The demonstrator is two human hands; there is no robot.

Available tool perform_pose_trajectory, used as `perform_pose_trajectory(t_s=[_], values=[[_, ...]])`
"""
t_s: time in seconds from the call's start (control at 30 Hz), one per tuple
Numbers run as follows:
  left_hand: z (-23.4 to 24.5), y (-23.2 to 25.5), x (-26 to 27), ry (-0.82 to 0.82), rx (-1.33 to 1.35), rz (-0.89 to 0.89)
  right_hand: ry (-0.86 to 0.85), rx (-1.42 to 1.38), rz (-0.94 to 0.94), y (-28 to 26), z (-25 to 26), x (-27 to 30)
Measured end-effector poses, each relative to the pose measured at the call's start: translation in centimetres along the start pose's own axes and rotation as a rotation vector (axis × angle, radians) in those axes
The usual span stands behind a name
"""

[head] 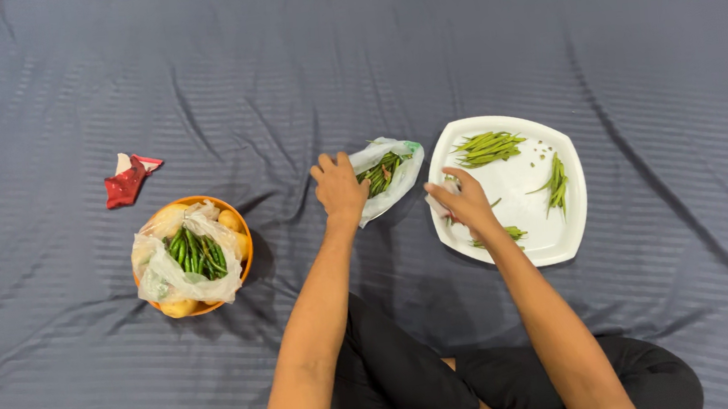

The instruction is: The person takes green beans from a plastic bag, trims and wipes them with a cloth, and places them onto a plate.

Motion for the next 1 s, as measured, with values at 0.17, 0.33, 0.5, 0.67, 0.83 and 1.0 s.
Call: perform_pose_trajectory(t_s=[0.17,0.33,0.5,0.67,0.83,1.0], values=[[-2.0,-1.8,-0.6,-0.052,0.037,0.025,-0.02,0.23,0.035,-2.3,-3.8,-4.5],[-3.6,-2.5,-1.8,0.17,0.283,-0.057,-0.025,0.146,0.24,-1.7,-5.6,-6.7],[-1.0,-1.8,-2.4,0.295,0.646,0.076,-0.126,-0.135,0.212,-1.8,-5.5,-6.9],[1.1,-0.7,-2.1,0.113,0.342,0.046,-0.063,0.347,0.195,-2.9,-3.3,-5.9],[1.8,-0.1,-2.1,0.071,0.079,-0.073,0.131,0.689,0.327,-4.3,-2.8,-3.3],[0.3,-0.6,-1.7,-0.068,0.307,-0.318,-0.058,0.552,0.612,-5.4,-4.2,-2.3]])
Point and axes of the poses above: each hand's wrist, its own x-axis away from the middle knuckle, its own z-axis out of the back of the hand, y = z × x, the point moved 1 cm from there along -x, towards the middle knuckle, and after that the axes turned 4 degrees about y, right-handed, at the moved point
